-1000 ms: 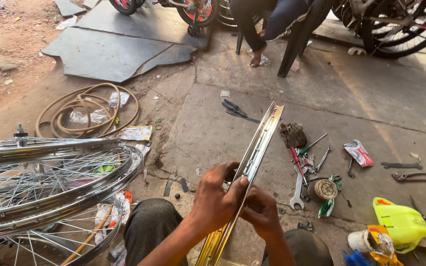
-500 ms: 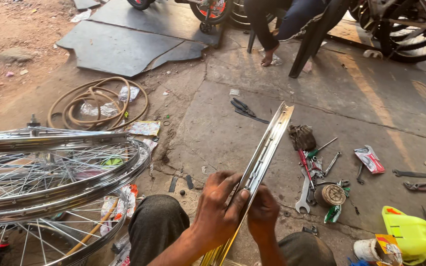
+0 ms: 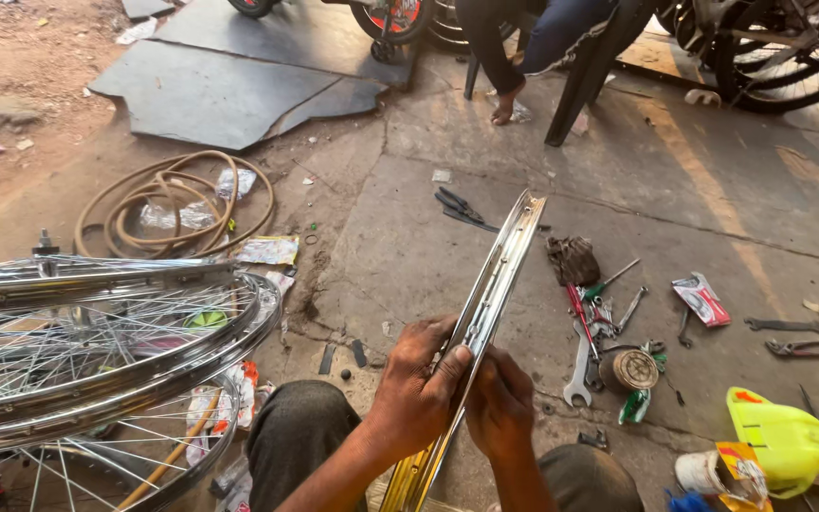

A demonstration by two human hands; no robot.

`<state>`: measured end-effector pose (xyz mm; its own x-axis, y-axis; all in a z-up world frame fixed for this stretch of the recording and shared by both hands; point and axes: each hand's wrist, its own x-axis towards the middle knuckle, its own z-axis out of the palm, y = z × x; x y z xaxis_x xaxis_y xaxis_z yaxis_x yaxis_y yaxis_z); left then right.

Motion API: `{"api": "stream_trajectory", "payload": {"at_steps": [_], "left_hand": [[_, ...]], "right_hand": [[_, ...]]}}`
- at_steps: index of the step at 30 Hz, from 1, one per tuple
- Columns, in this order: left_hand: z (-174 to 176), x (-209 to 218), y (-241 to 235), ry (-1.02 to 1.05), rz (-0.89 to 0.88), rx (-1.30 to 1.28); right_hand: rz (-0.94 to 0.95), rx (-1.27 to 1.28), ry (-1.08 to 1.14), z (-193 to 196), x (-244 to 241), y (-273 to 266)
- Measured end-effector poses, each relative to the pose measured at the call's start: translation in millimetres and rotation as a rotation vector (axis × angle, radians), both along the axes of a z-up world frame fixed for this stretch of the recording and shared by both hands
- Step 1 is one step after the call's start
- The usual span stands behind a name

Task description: The person holds a bicycle rim and repeatedly rubs a small abrasive object along its inner channel. The person continues this rubbing motion along the length of the rim without changing tools or position.

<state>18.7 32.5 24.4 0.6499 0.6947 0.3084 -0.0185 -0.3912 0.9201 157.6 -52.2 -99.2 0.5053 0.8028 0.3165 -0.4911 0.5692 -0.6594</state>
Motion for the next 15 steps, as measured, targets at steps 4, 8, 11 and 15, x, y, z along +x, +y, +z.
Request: {"api": "stream_trajectory", "payload": {"at_steps": [4,8,11,15], "left_hand": [[-1.3,-2.2,2.5,-0.031,-0.009,0.016],[-0.4,-0.5,-0.7,-0.036,-0.025,-0.018],[0.3,-0.1,-5.1,-0.062,-0.030,-0.001],[-1.8,-0.9,-4.7,-0.045,-0.042,0.052]], "right_hand": [[-0.134,0.010,-0.271,-3.4,-4.6,0.4],[-0.334,-0.234,-0.525,-7.3,-5.4,10.5],[-0.401,-0.442,-0.652,-5.4,-9.6,12.7],[-0.187,-0.266,-0.435,-0.3,-14.7,3.8]]}}
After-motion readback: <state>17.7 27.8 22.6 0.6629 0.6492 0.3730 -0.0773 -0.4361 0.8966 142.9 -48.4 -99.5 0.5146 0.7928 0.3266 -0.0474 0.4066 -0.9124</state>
